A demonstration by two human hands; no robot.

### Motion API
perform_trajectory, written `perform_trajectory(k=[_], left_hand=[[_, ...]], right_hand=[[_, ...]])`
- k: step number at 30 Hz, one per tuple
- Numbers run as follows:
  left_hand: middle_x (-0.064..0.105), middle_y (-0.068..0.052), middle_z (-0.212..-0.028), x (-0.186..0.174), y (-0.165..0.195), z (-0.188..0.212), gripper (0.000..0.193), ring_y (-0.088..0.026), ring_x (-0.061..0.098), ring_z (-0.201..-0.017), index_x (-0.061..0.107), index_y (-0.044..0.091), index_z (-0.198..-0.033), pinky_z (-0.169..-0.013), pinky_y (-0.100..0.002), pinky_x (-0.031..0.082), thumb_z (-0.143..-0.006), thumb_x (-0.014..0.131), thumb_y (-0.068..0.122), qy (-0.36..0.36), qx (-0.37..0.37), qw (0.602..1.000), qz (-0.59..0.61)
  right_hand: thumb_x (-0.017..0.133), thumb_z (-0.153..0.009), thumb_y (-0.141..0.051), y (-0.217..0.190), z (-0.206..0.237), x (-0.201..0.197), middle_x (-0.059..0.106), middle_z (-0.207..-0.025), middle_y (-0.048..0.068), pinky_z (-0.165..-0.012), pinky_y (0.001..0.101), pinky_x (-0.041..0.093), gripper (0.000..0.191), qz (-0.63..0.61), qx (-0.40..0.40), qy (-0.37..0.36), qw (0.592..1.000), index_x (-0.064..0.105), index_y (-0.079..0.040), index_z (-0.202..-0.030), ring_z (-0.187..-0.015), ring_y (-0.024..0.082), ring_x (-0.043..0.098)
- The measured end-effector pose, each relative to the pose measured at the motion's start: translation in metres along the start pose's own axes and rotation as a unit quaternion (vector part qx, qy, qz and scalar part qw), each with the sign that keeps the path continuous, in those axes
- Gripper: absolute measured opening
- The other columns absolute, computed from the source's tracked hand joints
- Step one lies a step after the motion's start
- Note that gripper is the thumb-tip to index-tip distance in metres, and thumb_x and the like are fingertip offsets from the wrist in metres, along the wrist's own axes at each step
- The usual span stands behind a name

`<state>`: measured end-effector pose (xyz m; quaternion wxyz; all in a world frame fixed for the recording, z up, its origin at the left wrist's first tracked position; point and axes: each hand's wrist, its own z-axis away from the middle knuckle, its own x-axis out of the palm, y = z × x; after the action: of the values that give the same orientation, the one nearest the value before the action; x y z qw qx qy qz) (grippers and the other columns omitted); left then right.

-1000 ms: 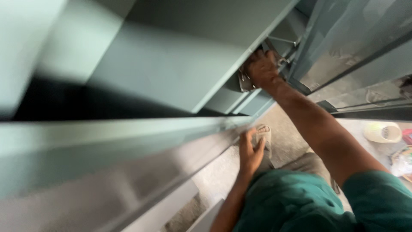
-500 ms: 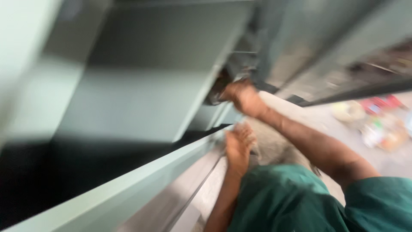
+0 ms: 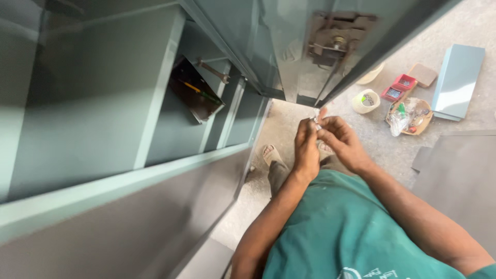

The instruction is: The person works on a grey metal locker cabinet, using a screwdriver to drive screws into the door frame and handle area. They pick screws and small hardware from containers on the floor, fit a lock mechanism into the door, tighten parts with a wrench, and press a small metal panel into place on the door.

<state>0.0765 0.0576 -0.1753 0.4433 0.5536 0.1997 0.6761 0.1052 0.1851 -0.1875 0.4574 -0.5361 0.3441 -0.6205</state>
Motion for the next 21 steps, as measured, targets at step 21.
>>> perform_trajectory(k=[21], left_hand=[[0.027, -0.019, -0.168, 0.034, 0.042, 0.037, 0.091, -0.037, 0.029, -0.155, 0.021, 0.004, -0.163, -0.122, -0.050, 0.030, -0.091, 0.074, 0.023, -0.011, 0.125, 0.974, -0.190]], right_hand=[[0.051, -0.104, -0.015, -0.189, -0.167, -0.094, 0.067, -0.101, 0.010, -0.078, 0.0415, 0.061, 0.018, -0.355, -0.100, 0.177, 0.912, 0.064, -0.005, -0.110, -0.090, 0.025, 0.069]])
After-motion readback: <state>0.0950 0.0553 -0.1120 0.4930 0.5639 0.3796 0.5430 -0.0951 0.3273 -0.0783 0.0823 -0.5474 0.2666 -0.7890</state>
